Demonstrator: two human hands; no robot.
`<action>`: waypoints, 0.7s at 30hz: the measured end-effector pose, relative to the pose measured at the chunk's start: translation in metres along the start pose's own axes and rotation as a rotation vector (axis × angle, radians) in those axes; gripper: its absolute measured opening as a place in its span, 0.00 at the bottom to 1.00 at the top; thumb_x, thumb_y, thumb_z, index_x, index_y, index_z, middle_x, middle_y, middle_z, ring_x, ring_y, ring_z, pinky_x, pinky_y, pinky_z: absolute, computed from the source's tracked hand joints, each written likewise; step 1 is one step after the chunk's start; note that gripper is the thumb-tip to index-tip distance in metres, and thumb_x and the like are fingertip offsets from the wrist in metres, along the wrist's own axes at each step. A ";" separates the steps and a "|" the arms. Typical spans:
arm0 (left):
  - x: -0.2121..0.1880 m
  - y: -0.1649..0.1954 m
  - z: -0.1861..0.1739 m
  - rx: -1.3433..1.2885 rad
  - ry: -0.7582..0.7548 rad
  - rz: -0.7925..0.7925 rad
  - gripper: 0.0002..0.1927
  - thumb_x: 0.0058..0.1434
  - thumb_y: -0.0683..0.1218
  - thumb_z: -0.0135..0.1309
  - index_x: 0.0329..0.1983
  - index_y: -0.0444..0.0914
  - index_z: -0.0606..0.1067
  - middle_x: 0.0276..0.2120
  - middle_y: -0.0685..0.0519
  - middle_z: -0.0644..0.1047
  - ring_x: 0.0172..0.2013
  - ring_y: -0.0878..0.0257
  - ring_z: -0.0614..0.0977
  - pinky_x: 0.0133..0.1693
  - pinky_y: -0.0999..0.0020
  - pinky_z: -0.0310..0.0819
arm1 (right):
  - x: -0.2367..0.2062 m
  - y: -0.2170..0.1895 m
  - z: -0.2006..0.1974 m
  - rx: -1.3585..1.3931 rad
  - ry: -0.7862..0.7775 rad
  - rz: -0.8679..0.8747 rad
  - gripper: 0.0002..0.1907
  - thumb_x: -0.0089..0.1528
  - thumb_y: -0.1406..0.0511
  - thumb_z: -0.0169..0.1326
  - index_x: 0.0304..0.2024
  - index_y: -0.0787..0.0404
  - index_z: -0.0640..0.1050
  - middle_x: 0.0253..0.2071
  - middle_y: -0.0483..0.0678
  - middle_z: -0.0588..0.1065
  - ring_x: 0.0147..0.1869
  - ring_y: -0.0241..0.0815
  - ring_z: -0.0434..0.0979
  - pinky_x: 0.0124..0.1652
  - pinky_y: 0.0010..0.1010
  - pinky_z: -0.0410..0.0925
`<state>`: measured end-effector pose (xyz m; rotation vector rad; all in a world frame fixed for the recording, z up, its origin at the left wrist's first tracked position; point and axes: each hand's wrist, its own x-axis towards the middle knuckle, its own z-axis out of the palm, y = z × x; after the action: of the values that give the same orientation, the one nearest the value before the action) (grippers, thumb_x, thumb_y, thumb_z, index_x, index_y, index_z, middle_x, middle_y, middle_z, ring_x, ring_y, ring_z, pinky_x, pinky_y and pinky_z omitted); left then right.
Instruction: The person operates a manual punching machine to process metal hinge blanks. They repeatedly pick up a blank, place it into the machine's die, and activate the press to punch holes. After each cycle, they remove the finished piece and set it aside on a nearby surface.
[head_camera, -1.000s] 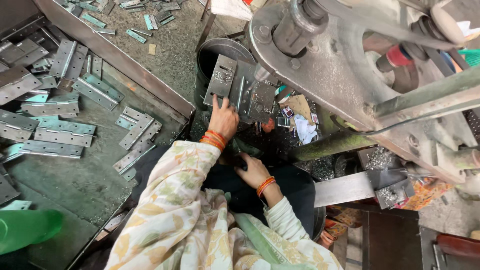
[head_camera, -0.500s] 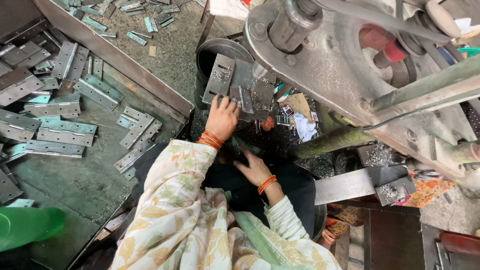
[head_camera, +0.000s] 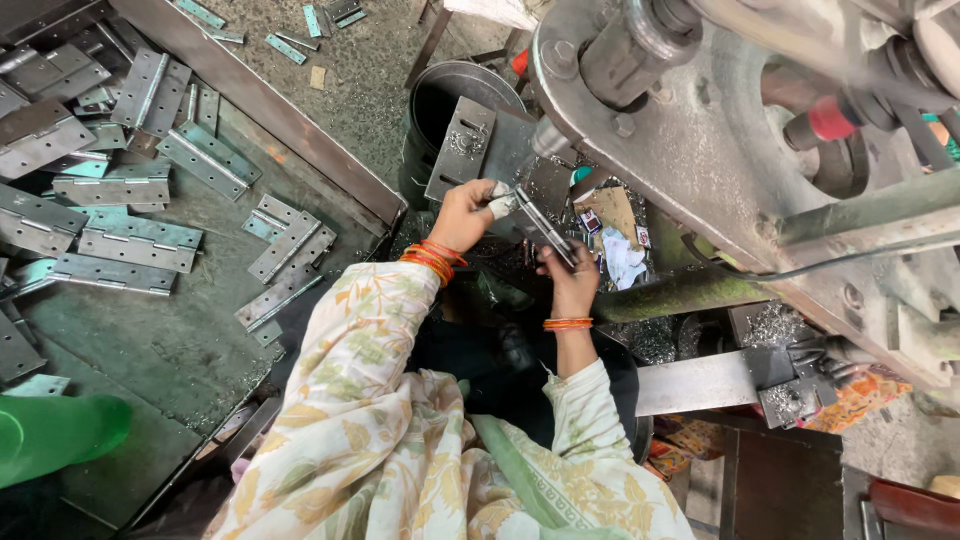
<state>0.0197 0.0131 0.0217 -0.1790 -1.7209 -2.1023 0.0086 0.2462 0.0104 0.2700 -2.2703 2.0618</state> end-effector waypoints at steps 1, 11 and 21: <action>0.004 -0.003 -0.001 -0.161 -0.051 -0.091 0.11 0.59 0.44 0.62 0.46 0.40 0.80 0.41 0.51 0.82 0.43 0.52 0.82 0.49 0.63 0.73 | 0.003 -0.001 -0.001 -0.005 0.033 -0.062 0.14 0.63 0.70 0.63 0.50 0.63 0.77 0.41 0.45 0.80 0.39 0.36 0.80 0.34 0.29 0.72; -0.008 -0.003 -0.004 1.305 -0.162 0.079 0.23 0.56 0.56 0.61 0.51 0.40 0.78 0.58 0.48 0.74 0.63 0.46 0.67 0.59 0.38 0.60 | -0.002 -0.016 0.055 -0.957 -0.275 -0.383 0.28 0.52 0.73 0.62 0.56 0.59 0.77 0.53 0.56 0.72 0.56 0.59 0.74 0.53 0.44 0.69; -0.006 -0.020 -0.005 1.445 -0.374 0.042 0.33 0.55 0.60 0.59 0.61 0.42 0.76 0.63 0.56 0.71 0.72 0.45 0.55 0.65 0.21 0.35 | -0.049 -0.037 0.019 -0.923 -0.497 -0.352 0.31 0.59 0.63 0.61 0.65 0.60 0.72 0.62 0.57 0.71 0.64 0.61 0.71 0.62 0.43 0.64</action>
<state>0.0182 0.0130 0.0009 -0.1503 -2.9029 -0.3926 0.0644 0.2284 0.0370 1.0717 -2.8641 0.6913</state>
